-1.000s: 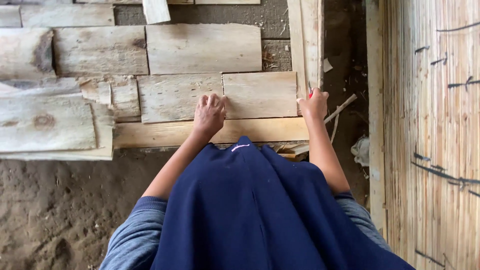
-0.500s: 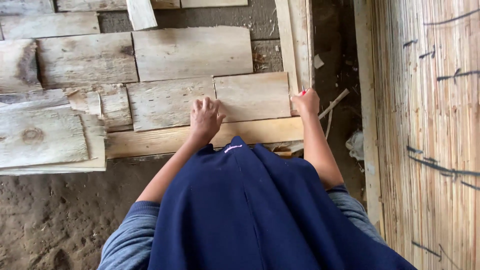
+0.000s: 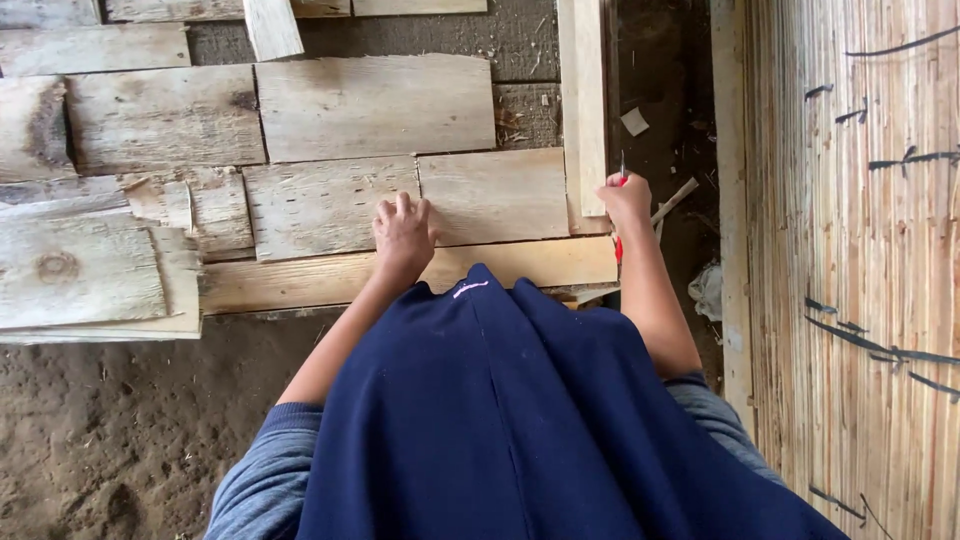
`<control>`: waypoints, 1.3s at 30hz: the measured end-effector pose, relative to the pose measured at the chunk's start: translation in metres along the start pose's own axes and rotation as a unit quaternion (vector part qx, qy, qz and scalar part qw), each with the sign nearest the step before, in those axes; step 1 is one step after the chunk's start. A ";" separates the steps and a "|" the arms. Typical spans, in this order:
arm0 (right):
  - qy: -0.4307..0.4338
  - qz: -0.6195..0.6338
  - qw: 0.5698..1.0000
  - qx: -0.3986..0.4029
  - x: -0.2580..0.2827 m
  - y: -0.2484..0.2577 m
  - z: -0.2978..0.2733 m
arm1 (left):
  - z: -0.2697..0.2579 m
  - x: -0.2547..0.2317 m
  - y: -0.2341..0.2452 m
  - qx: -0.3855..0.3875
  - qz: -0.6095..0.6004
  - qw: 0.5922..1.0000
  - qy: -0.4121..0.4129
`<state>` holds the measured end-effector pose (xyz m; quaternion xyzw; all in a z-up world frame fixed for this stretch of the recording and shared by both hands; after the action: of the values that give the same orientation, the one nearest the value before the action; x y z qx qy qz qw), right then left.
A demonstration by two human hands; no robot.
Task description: The person uses a red utility knife to shave thin strips from the edges of wooden planks. They repeatedly pick up planks, position them on a wooden work surface, and scrape along the edges to remove material. The shaved wood strips fall to the ground.
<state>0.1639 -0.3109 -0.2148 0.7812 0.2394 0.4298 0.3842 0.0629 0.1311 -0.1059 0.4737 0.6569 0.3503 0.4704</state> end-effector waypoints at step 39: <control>0.231 -0.294 0.897 0.235 0.207 -0.010 -0.111 | -0.004 0.003 0.004 -0.024 -0.005 1.000 0.002</control>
<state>0.1750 -0.1152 -0.0851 0.6217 0.6343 0.3967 0.2319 0.0596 0.1351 -0.1022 0.4583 0.6518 0.3648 0.4817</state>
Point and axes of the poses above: each hand's wrist, its own z-axis towards the middle knuckle, its own y-axis out of the back of the hand, x = y × z, the point moved 8 cm from there along z, towards the middle knuckle, and after that the axes turned 10 degrees about -z, right-handed, at the moved point
